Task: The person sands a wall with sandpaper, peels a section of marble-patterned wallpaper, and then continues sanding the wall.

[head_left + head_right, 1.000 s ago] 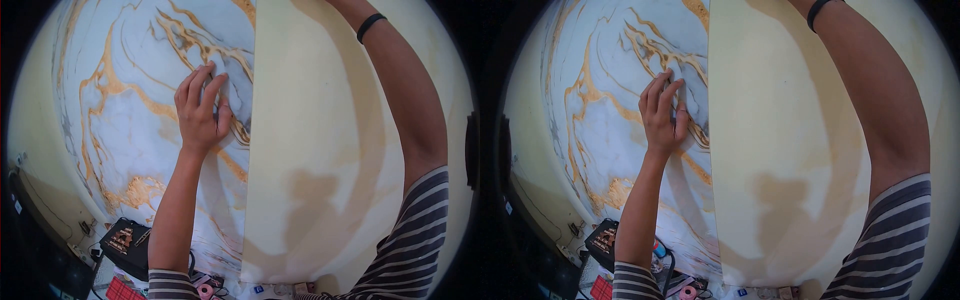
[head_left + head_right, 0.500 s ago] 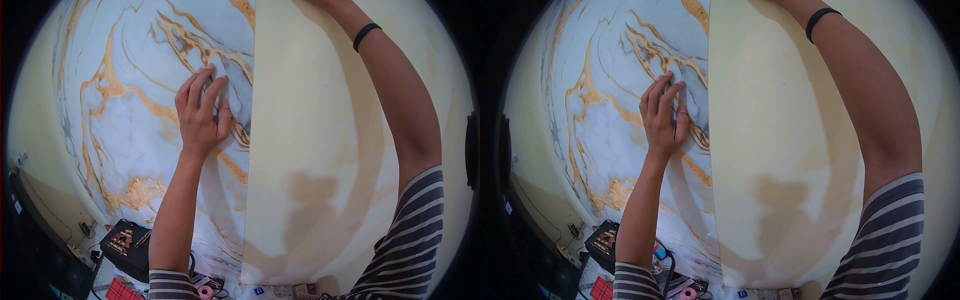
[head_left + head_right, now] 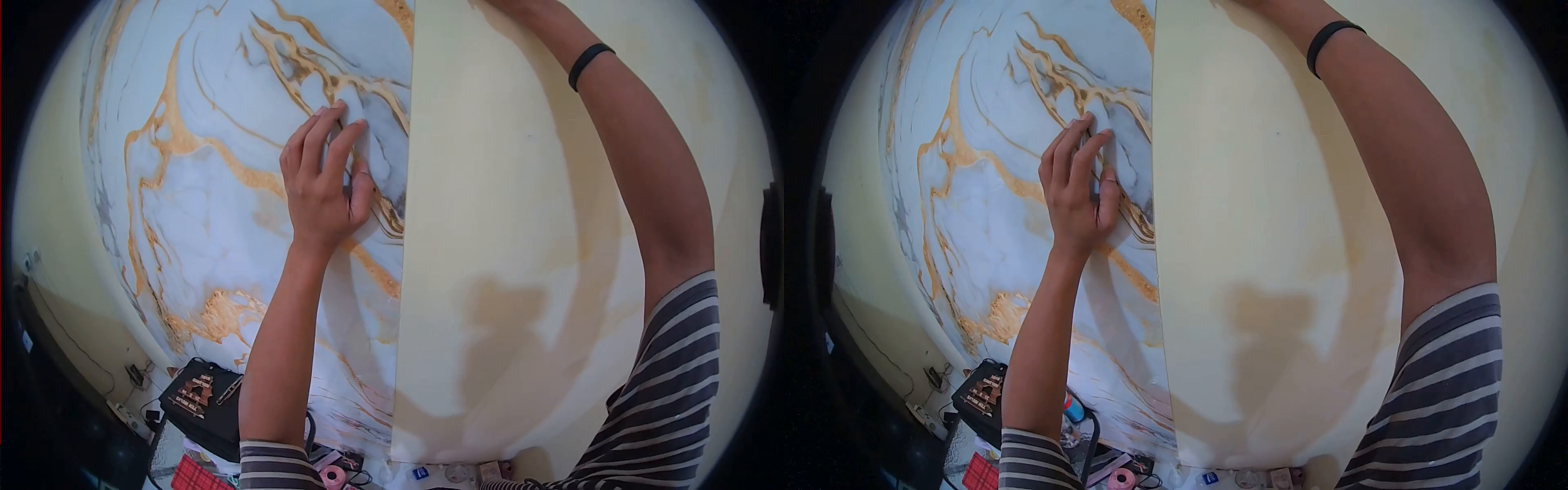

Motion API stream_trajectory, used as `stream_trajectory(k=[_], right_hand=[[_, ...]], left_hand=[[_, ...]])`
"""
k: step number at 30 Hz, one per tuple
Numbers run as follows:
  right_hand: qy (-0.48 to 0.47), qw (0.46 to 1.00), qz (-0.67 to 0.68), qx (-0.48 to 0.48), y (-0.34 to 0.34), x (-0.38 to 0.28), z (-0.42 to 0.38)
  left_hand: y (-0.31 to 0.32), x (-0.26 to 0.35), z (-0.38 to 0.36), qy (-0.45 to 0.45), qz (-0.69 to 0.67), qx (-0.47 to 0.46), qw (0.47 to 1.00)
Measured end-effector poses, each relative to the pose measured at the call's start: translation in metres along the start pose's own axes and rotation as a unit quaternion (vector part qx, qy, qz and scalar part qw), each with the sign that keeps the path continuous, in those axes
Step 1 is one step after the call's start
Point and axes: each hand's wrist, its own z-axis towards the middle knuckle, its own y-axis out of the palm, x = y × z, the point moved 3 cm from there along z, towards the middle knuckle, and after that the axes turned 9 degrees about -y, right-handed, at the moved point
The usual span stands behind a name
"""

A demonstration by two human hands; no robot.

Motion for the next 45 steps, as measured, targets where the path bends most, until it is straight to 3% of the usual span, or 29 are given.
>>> stream_trajectory(k=[8,23,29,38,41,45], right_hand=[[0.0,1.0,0.012,0.001,0.001,-0.009,-0.007],[-0.029,0.999,0.037,-0.01,-0.022,-0.091,-0.031],[0.007,0.999,0.041,-0.022,-0.027,-0.128,-0.042],[0.066,0.987,0.065,-0.129,-0.034,-0.174,-0.062],[0.047,0.996,-0.006,-0.074,-0.029,-0.191,-0.078],[0.07,0.993,0.01,-0.096,-0.026,-0.209,-0.086]], left_hand=[[0.003,-0.003,-0.001,0.004,0.001,0.018,1.0],[0.001,-0.001,0.0,0.013,0.01,0.003,1.0],[0.002,-0.002,-0.002,0.017,0.013,0.01,1.0],[0.003,-0.003,-0.002,0.018,0.017,0.009,1.0],[0.004,-0.003,-0.002,0.019,0.016,0.011,1.0],[0.003,-0.003,-0.002,0.017,0.013,0.014,1.0]])
